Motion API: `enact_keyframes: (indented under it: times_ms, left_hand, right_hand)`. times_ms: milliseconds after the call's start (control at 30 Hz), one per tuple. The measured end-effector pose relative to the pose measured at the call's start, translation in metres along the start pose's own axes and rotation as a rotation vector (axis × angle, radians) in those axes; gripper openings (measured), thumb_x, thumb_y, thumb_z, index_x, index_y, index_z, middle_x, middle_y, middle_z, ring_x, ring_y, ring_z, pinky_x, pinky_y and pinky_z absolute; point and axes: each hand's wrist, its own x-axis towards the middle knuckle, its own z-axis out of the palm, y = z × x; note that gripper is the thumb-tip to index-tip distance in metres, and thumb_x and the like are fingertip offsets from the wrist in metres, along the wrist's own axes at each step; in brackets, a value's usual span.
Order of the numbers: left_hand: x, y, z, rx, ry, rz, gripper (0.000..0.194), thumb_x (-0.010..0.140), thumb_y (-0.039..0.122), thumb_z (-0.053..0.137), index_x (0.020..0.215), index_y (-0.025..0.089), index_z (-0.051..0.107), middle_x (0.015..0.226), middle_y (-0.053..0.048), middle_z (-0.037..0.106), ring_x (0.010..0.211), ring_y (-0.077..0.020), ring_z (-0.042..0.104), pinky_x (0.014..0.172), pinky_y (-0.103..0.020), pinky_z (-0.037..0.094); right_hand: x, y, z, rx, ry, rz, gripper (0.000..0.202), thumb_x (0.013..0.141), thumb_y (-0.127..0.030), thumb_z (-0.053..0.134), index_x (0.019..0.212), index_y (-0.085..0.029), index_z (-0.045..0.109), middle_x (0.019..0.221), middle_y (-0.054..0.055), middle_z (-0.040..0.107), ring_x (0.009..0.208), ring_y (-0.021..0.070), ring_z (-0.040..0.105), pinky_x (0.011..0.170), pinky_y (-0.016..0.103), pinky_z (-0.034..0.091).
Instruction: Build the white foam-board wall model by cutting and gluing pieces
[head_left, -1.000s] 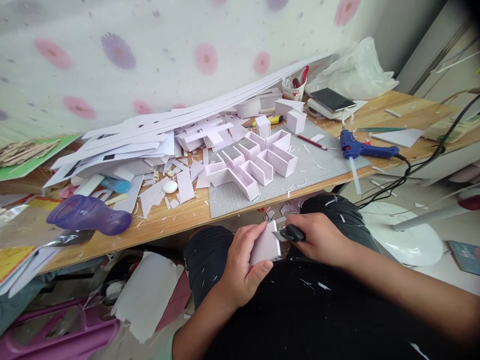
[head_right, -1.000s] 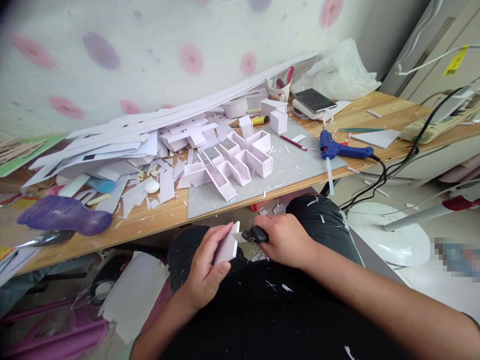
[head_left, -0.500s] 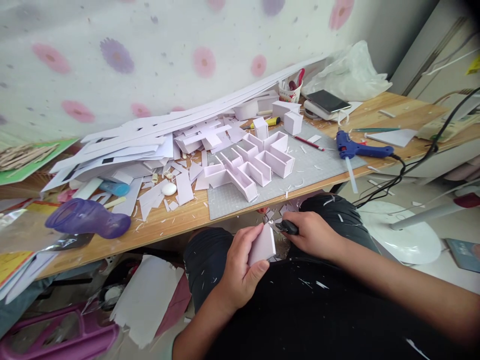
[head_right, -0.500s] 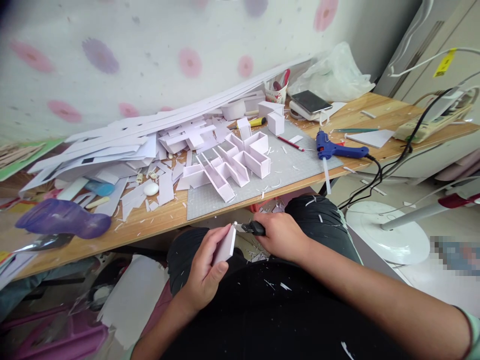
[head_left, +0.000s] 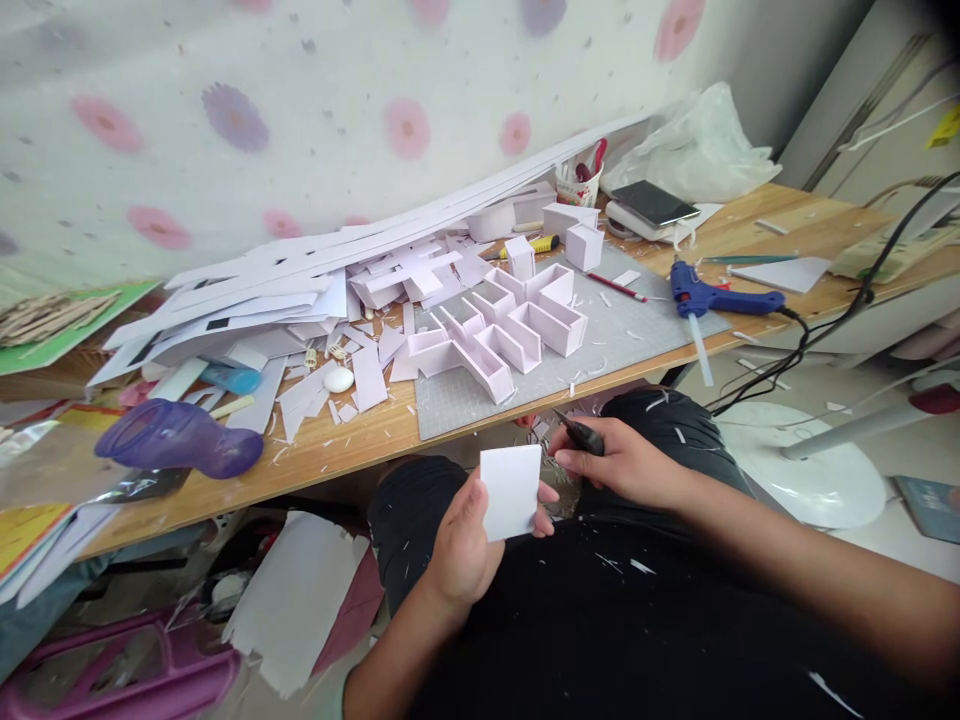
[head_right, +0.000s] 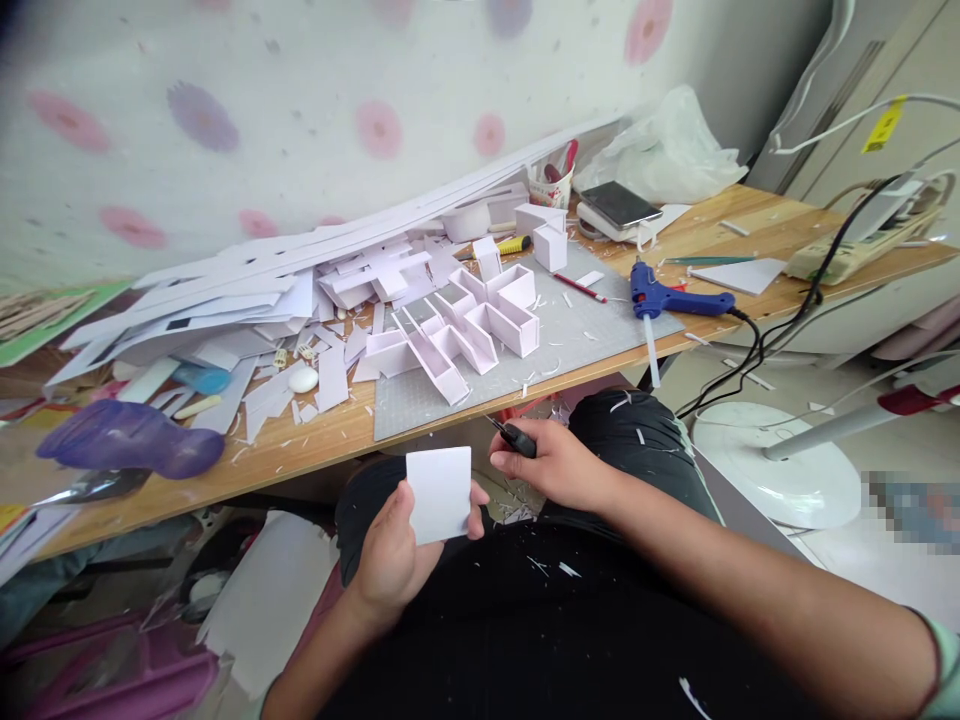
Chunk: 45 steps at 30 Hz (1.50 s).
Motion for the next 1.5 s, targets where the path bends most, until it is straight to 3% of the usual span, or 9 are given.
enact_keyframes:
  times_ms: [133, 267, 333, 433, 533, 633, 767, 1000, 1500]
  left_hand:
    - [0.002, 0.002, 0.003, -0.084, -0.002, -0.132, 0.051, 0.093, 0.052, 0.036, 0.114, 0.010, 0.057, 0.093, -0.016, 0.071, 0.067, -0.0245, 0.069, 0.061, -0.034, 0.050]
    - [0.004, 0.005, 0.003, -0.002, 0.016, -0.197, 0.055, 0.091, 0.055, 0.038, 0.116, 0.010, 0.055, 0.094, -0.017, 0.071, 0.070, -0.0260, 0.070, 0.066, -0.039, 0.053]
    - [0.006, 0.007, 0.002, 0.181, 0.064, -0.168, 0.051, 0.090, 0.055, 0.041, 0.115, 0.012, 0.054, 0.097, -0.015, 0.070, 0.075, -0.0255, 0.069, 0.069, -0.040, 0.053]
    - [0.008, 0.009, -0.001, 0.688, 0.177, 0.013, 0.048, 0.081, 0.049, 0.060, 0.117, 0.017, 0.051, 0.110, -0.012, 0.066, 0.094, -0.0261, 0.065, 0.079, -0.039, 0.051]
    - [0.012, 0.009, 0.000, 1.150, 0.281, 0.156, 0.068, 0.065, 0.036, 0.077, 0.124, 0.021, 0.046, 0.122, -0.012, 0.060, 0.108, -0.0292, 0.057, 0.091, -0.045, 0.045]
    - [0.014, 0.010, 0.003, 1.300, 0.308, 0.180, 0.070, 0.064, 0.027, 0.075, 0.126, 0.020, 0.044, 0.122, -0.012, 0.059, 0.108, -0.0287, 0.057, 0.092, -0.046, 0.045]
    - [0.011, 0.015, 0.001, 1.192, 0.241, 0.200, 0.063, 0.067, 0.022, 0.070, 0.125, 0.021, 0.045, 0.119, -0.010, 0.060, 0.107, -0.0257, 0.058, 0.092, -0.041, 0.046]
    - [0.005, 0.021, -0.005, 0.860, 0.060, 0.150, 0.060, 0.071, 0.030, 0.067, 0.126, 0.019, 0.046, 0.120, -0.012, 0.060, 0.109, -0.0270, 0.058, 0.093, -0.039, 0.046]
    - [-0.001, 0.022, -0.002, 0.861, -0.015, 0.146, 0.061, 0.068, 0.034, 0.070, 0.124, 0.021, 0.049, 0.114, -0.010, 0.060, 0.101, -0.0261, 0.059, 0.089, -0.038, 0.046]
  right_hand:
    - [-0.003, -0.013, 0.002, 0.231, -0.029, -0.045, 0.031, 0.080, -0.043, 0.064, 0.092, -0.015, 0.063, 0.075, 0.000, 0.058, 0.054, 0.0090, 0.047, 0.053, 0.025, 0.040]
    - [-0.001, -0.018, 0.006, 0.234, 0.021, 0.006, 0.029, 0.078, -0.044, 0.065, 0.079, -0.016, 0.059, 0.063, -0.002, 0.055, 0.051, 0.0091, 0.046, 0.048, 0.023, 0.039]
    - [0.001, -0.017, 0.009, 0.226, 0.059, 0.062, 0.030, 0.077, -0.044, 0.065, 0.071, -0.016, 0.056, 0.055, -0.003, 0.051, 0.049, 0.0096, 0.045, 0.047, 0.023, 0.037]
    - [0.004, -0.013, 0.015, 0.230, 0.161, 0.123, 0.031, 0.075, -0.045, 0.064, 0.068, -0.018, 0.053, 0.050, -0.004, 0.048, 0.045, 0.0101, 0.044, 0.045, 0.024, 0.036]
    - [0.005, -0.010, 0.020, 0.213, 0.243, 0.114, 0.029, 0.075, -0.044, 0.063, 0.067, -0.018, 0.052, 0.052, -0.004, 0.049, 0.047, 0.0108, 0.044, 0.047, 0.024, 0.038]
    - [0.003, -0.013, 0.020, 0.184, 0.190, 0.074, 0.029, 0.078, -0.044, 0.061, 0.069, -0.018, 0.052, 0.055, -0.003, 0.050, 0.049, 0.0111, 0.045, 0.048, 0.024, 0.038]
    - [-0.003, -0.014, 0.010, 0.067, 0.018, -0.081, 0.028, 0.083, -0.043, 0.056, 0.074, -0.017, 0.055, 0.060, -0.002, 0.051, 0.054, 0.0114, 0.045, 0.052, 0.024, 0.039]
    - [-0.009, -0.002, -0.001, -0.358, -0.102, -0.257, 0.013, 0.083, -0.022, 0.055, 0.072, -0.018, 0.053, 0.062, -0.002, 0.050, 0.057, 0.0107, 0.045, 0.056, 0.022, 0.035]
    - [-0.011, 0.001, -0.001, -0.469, -0.093, -0.303, 0.009, 0.073, -0.011, 0.049, 0.070, -0.019, 0.050, 0.062, -0.002, 0.051, 0.057, 0.0122, 0.047, 0.057, 0.022, 0.034]
